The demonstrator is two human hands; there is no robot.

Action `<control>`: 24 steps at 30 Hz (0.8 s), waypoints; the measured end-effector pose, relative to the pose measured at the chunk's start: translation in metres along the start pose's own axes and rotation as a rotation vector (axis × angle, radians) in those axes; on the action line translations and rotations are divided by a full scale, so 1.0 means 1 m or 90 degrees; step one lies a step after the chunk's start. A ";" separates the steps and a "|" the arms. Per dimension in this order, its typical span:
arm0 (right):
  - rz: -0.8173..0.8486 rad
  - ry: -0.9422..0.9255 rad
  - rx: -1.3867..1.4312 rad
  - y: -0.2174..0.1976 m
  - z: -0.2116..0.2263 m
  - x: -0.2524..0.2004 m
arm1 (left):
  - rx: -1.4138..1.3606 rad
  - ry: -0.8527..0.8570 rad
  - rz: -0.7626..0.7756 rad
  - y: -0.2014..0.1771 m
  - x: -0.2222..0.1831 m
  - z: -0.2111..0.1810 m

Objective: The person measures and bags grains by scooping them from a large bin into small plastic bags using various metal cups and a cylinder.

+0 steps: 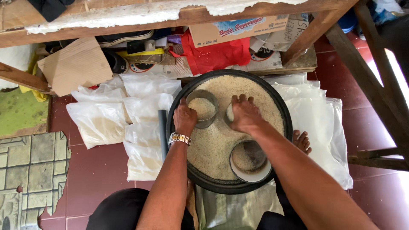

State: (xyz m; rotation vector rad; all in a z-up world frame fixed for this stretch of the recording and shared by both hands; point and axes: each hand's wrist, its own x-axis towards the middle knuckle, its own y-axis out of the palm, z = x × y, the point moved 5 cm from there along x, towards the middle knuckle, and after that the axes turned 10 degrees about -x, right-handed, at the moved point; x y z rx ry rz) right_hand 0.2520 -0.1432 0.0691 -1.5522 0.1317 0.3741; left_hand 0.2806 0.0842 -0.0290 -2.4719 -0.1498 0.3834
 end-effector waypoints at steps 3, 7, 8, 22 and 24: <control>0.015 0.033 0.047 -0.037 -0.020 -0.010 | -0.002 -0.009 0.018 0.017 0.003 0.008; -0.024 0.046 0.010 -0.067 -0.042 -0.022 | 0.015 0.019 0.001 0.035 -0.034 -0.007; -0.022 0.047 0.032 -0.076 -0.044 -0.027 | 0.009 0.020 0.001 0.041 -0.043 -0.008; -0.036 -0.080 -0.038 -0.142 -0.009 -0.066 | -0.052 0.106 -0.113 -0.018 -0.083 -0.082; -0.040 -0.104 -0.033 -0.154 0.002 -0.078 | -0.100 0.137 -0.161 -0.052 -0.105 -0.122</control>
